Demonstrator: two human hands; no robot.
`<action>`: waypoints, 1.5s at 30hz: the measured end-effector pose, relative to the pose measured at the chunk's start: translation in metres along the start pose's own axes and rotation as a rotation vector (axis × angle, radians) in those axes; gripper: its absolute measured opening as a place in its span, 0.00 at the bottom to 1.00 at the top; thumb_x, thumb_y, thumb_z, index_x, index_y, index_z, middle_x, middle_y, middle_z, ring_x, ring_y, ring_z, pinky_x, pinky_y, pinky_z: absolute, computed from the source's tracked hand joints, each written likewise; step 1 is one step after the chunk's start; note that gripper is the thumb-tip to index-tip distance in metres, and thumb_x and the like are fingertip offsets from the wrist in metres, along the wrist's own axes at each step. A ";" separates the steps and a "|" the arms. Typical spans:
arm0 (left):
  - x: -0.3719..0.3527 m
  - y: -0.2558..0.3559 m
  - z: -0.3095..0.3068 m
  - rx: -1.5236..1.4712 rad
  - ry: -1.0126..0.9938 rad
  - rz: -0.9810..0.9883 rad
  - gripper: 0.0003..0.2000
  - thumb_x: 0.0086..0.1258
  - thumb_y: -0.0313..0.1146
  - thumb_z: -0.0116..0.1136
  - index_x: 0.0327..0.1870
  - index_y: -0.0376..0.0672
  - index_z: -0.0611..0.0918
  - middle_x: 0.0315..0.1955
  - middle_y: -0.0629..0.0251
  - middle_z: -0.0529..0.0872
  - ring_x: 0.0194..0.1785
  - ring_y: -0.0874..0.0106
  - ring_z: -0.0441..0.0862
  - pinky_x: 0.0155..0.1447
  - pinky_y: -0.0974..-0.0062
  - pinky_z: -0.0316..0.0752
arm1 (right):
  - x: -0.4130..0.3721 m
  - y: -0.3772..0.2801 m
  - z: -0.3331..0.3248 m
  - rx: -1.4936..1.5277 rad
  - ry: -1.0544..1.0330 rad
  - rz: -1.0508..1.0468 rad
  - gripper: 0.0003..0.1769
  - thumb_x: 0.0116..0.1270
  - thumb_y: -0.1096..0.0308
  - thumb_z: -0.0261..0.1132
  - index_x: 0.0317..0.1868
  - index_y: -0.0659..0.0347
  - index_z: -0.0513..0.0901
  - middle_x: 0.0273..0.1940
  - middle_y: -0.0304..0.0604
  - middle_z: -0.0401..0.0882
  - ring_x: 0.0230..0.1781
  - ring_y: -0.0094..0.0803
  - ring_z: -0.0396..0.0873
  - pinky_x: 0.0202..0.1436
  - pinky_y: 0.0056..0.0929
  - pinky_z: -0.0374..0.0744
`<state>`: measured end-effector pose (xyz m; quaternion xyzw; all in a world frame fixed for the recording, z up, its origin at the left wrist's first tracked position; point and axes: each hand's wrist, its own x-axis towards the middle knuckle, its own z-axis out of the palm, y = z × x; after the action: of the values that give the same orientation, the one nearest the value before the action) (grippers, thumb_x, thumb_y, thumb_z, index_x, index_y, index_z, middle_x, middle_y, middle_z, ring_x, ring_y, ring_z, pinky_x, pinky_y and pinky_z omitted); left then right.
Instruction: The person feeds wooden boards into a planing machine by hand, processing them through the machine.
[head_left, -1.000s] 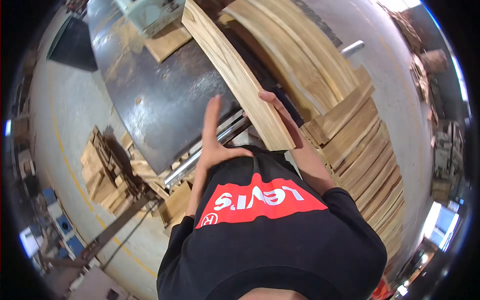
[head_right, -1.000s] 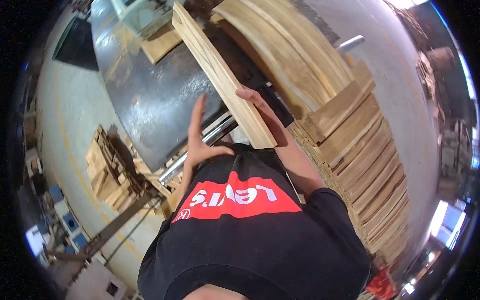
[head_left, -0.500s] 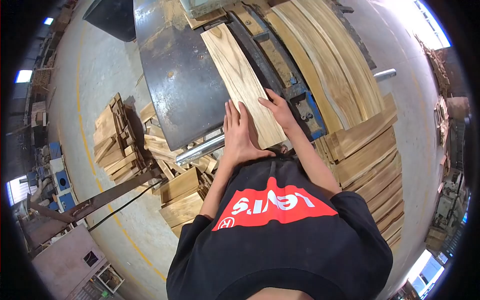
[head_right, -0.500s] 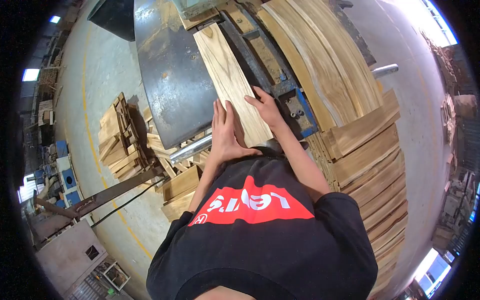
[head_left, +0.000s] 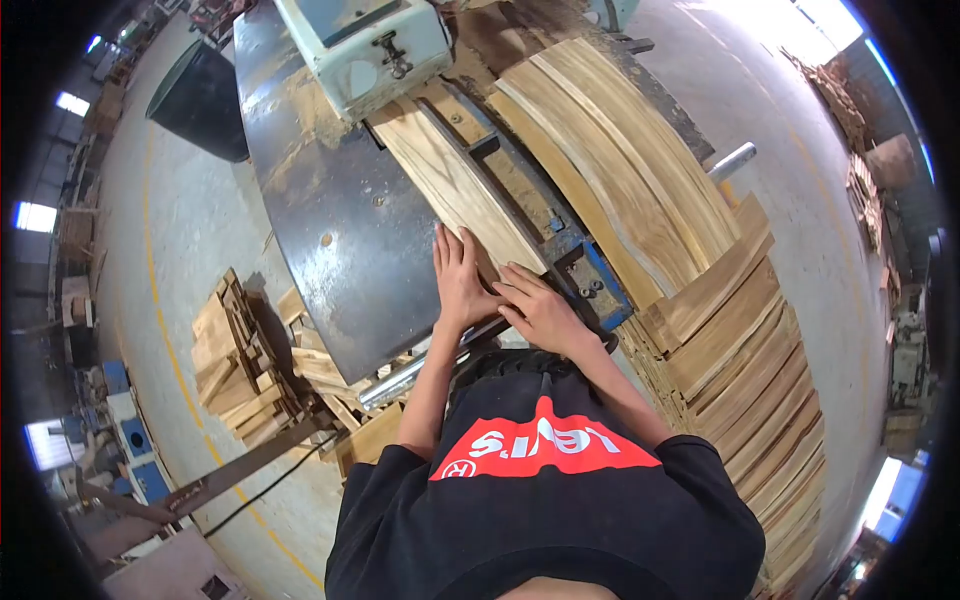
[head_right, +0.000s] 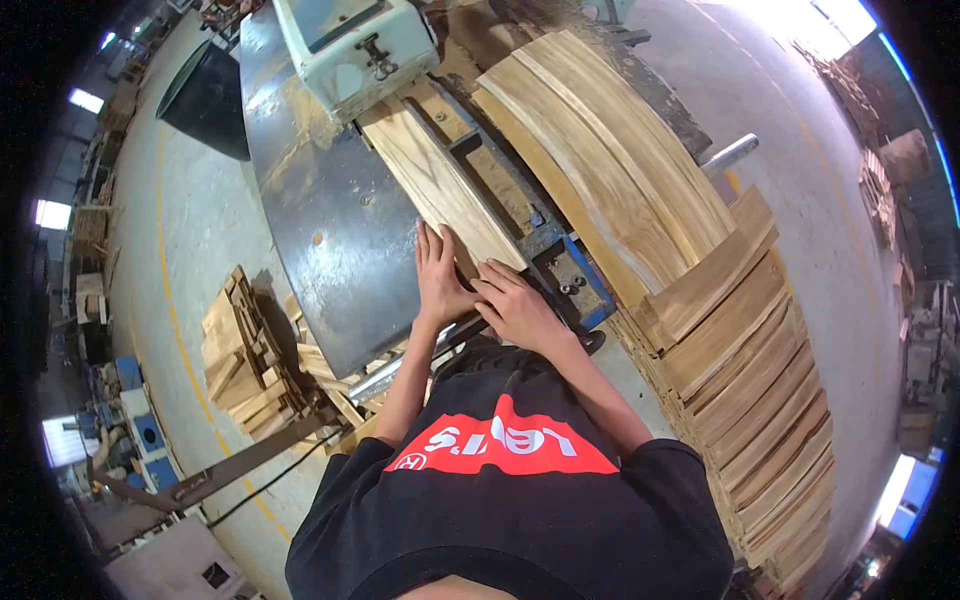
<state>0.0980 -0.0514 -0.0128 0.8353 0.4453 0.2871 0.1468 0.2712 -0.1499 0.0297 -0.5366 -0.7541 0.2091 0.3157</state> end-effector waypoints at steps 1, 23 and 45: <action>0.008 -0.002 -0.007 0.001 -0.020 0.005 0.63 0.45 0.53 0.80 0.81 0.23 0.61 0.79 0.20 0.59 0.87 0.29 0.47 0.87 0.36 0.46 | 0.001 -0.002 -0.004 0.005 0.005 0.014 0.22 0.76 0.64 0.68 0.65 0.68 0.84 0.71 0.65 0.78 0.77 0.59 0.72 0.80 0.49 0.74; 0.141 -0.108 -0.045 0.196 -0.126 -0.104 0.73 0.36 0.71 0.85 0.81 0.27 0.65 0.82 0.32 0.64 0.90 0.41 0.47 0.86 0.33 0.48 | 0.029 0.010 -0.056 -0.044 0.350 0.046 0.14 0.71 0.71 0.73 0.56 0.61 0.89 0.46 0.50 0.91 0.48 0.49 0.90 0.53 0.42 0.88; 0.065 -0.110 -0.019 -0.112 0.395 -0.081 0.25 0.71 0.37 0.76 0.66 0.36 0.84 0.69 0.46 0.84 0.80 0.45 0.71 0.82 0.51 0.66 | -0.046 0.070 -0.216 -0.681 0.508 0.703 0.62 0.39 0.43 0.90 0.78 0.52 0.77 0.73 0.59 0.70 0.74 0.57 0.66 0.80 0.59 0.61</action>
<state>0.0426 0.0633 -0.0304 0.7347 0.4821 0.4634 0.1145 0.4803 -0.1744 0.1259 -0.8615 -0.4547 -0.0900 0.2074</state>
